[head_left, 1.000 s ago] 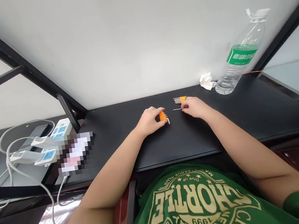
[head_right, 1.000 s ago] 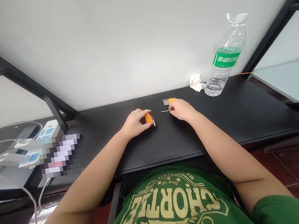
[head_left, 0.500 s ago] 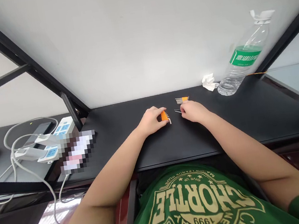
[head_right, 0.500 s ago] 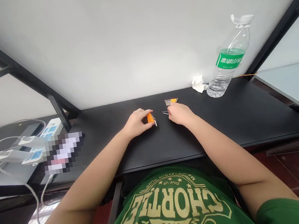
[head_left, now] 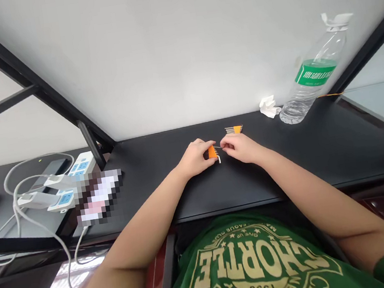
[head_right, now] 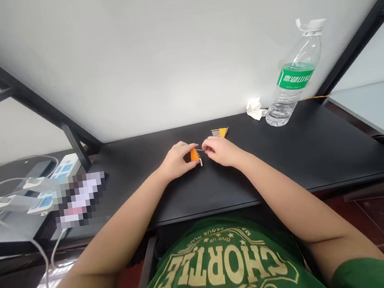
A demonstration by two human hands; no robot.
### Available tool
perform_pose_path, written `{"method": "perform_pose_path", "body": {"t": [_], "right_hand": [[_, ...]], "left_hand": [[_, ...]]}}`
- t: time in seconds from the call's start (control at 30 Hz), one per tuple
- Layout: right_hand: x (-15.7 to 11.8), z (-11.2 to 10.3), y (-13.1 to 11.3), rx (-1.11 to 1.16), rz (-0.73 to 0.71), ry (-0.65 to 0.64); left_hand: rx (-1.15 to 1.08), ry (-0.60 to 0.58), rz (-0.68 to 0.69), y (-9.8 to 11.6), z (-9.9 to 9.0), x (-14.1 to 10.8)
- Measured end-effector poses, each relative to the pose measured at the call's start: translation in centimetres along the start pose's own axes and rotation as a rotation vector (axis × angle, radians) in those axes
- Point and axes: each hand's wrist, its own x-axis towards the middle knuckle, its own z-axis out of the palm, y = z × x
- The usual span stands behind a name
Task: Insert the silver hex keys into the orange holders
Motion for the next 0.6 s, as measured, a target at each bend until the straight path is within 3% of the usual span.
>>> {"method": "perform_pose_path", "body": {"t": [0.17,0.4,0.5,0.6], "right_hand": [[-0.1,0.3,0.5,-0.03,-0.097,0.033],[-0.7,0.8,-0.1,-0.331,-0.214,0.082],[-0.5,1.3,-0.6,-0.254,-0.231,0.136],[-0.1,1.9,-0.8,-0.03,-0.229,0.2]], "left_hand": [[0.01,-0.026,0.012,0.1,0.0,0.1],[0.082,-0.079,0.014,0.9,-0.2,0.0],[0.098,-0.061,0.019,1.4,-0.5,-0.1],[0.122,-0.059,0.024,1.7,-0.7,-0.2]]}}
